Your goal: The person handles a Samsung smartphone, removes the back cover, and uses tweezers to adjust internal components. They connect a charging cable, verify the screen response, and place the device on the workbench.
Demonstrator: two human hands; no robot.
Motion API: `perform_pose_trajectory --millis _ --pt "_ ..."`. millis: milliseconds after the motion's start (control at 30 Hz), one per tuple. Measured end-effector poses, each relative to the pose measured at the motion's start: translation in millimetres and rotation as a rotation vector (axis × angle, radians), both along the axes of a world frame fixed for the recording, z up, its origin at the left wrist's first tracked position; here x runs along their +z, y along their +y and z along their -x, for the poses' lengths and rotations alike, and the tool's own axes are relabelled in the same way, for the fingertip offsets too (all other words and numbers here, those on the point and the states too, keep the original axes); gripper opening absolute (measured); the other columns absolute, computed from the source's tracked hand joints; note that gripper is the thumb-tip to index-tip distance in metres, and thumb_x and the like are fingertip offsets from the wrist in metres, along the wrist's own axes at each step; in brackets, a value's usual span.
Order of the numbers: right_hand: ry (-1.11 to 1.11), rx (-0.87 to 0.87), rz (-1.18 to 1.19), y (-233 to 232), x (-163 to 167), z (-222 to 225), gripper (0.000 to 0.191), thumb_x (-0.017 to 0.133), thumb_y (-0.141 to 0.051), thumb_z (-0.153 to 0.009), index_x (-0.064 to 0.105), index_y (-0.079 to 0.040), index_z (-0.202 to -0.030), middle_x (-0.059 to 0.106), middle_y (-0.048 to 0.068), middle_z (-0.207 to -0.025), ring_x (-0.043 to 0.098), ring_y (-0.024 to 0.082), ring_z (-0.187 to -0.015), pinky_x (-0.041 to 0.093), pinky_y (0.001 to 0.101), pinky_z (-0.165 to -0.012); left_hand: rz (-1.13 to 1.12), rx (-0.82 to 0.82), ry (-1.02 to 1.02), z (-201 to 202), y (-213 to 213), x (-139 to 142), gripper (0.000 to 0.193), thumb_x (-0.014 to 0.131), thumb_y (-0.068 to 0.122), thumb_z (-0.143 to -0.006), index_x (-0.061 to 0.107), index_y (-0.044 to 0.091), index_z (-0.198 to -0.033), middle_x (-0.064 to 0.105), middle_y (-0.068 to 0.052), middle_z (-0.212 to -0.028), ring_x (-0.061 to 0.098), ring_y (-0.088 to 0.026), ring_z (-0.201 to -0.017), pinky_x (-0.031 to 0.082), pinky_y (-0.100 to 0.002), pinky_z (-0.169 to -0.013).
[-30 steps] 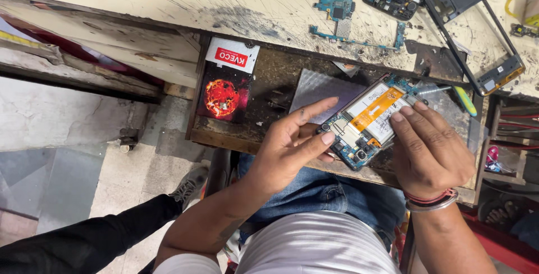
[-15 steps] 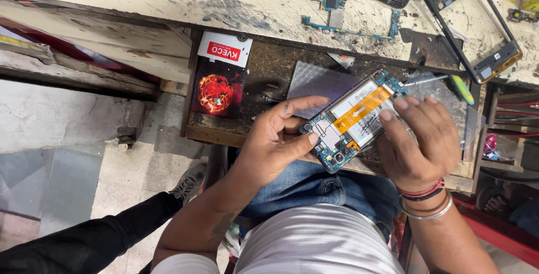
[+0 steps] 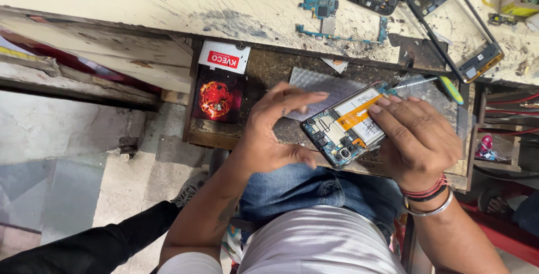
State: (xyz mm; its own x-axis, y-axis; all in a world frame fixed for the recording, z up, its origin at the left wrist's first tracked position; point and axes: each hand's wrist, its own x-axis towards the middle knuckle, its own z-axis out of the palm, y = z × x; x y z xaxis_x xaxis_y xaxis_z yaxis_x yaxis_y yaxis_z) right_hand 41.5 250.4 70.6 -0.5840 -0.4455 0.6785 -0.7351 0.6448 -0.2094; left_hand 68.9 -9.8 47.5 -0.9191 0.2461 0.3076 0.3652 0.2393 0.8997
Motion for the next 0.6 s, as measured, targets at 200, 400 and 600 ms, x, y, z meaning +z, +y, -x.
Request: perform_pose_trajectory --millis 200,400,600 --pt "-0.264 0.034 0.093 -2 6 7 0.037 0.071 0.009 -0.076 0.075 -0.004 -0.110 0.075 0.013 -0.105 0.075 0.029 -0.096 0.059 0.0365 -0.089 -0.482 -0.259 0.163 39 26 -3 0.043 0.088 0.030 -0.086 0.071 0.010 -0.119 0.071 -0.008 -0.124 0.066 -0.022 -0.127 0.049 -0.036 -0.119" --pt "-0.463 0.042 0.140 -8 13 21 0.024 0.085 -0.013 -0.087 0.075 -0.003 -0.107 0.075 0.015 -0.094 0.074 0.027 -0.080 0.055 0.0334 -0.069 -0.668 -0.189 0.028 61 37 -17 0.021 0.084 0.016 -0.096 0.076 0.005 -0.112 0.079 -0.009 -0.104 0.076 -0.018 -0.099 0.057 -0.034 -0.103" --pt "-0.576 0.046 0.270 -15 4 26 0.031 0.087 -0.014 -0.090 0.072 0.000 -0.114 0.075 0.016 -0.095 0.075 0.021 -0.082 0.056 0.0309 -0.072 -0.949 0.031 -0.143 63 46 -36 0.017 0.084 0.003 -0.097 0.073 -0.007 -0.104 0.075 -0.013 -0.093 0.069 -0.015 -0.083 0.055 -0.028 -0.081"
